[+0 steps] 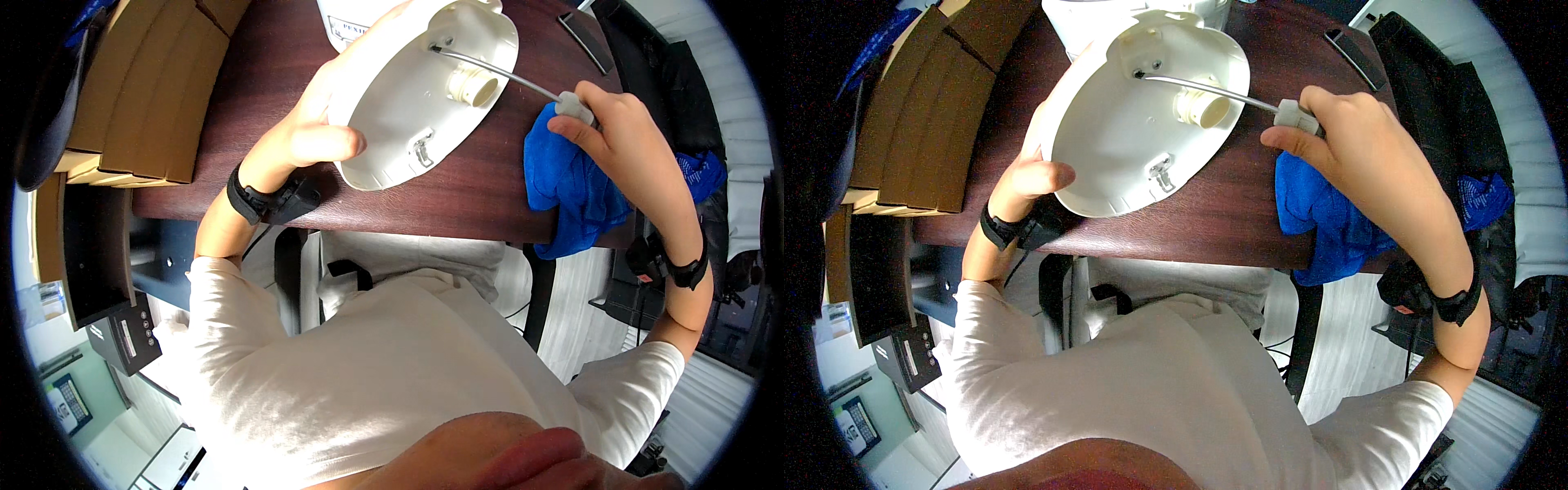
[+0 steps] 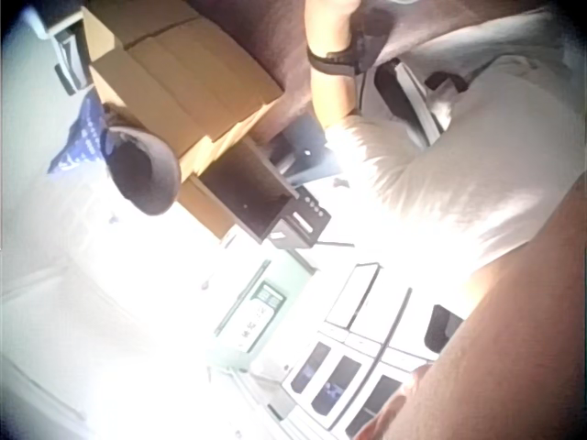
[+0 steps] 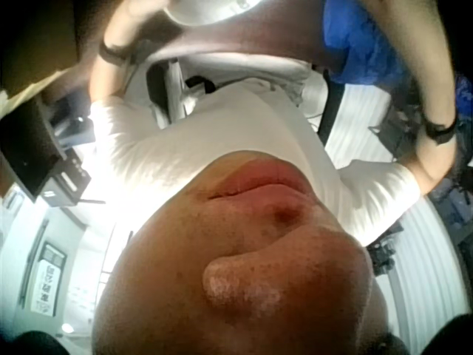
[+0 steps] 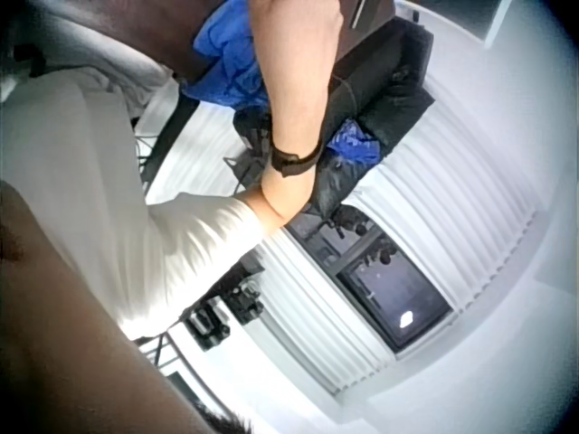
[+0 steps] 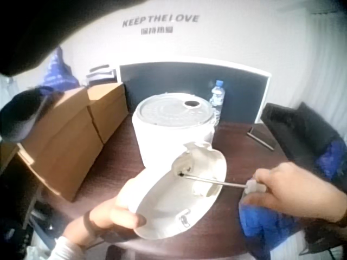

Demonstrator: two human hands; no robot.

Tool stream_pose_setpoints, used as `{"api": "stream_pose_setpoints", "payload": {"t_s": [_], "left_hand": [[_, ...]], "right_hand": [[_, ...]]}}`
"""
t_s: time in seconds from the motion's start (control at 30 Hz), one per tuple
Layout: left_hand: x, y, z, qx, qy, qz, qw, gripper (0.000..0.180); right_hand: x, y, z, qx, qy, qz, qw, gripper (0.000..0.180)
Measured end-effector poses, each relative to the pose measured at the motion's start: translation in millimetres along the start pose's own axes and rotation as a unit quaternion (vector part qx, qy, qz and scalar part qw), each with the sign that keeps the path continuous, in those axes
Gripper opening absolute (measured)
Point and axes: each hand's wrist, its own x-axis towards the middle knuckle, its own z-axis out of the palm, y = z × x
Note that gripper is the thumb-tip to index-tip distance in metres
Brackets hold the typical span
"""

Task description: The person uses a screwdriver to remove screws from a white rice cooker on a table. They open the lid, remove the inner pot, and continue unscrewing components to separate the lid from the body.

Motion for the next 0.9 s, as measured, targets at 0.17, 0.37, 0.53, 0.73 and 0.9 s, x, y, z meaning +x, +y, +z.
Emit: {"api": "stream_pose_setpoints", "payload": {"t_s": [0.17, 0.37, 0.53, 0.73, 0.9], "left_hand": [[3, 3, 0, -0.003, -0.03, 0.029, 0.999, 0.112], [9, 5, 5, -0.006, -0.049, 0.058, 0.997, 0.111], [12, 8, 7, -0.013, -0.057, 0.057, 0.997, 0.109], [4, 15, 8, -0.02, -0.059, 0.016, 0.998, 0.108], [4, 18, 9, -0.03, -0.062, -0.01, 0.998, 0.106]], "right_hand": [[1, 3, 2, -0.058, 0.04, -0.03, 0.997, 0.04], [-6, 11, 16, 0.21, -0.087, 0.02, 0.974, 0.051], [-8, 11, 23, 0.303, -0.142, 0.08, 0.939, 0.053], [-10, 7, 20, 0.287, -0.139, 0.095, 0.943, 0.054], [-9, 8, 21, 0.321, -0.157, 0.086, 0.93, 0.051]]}}
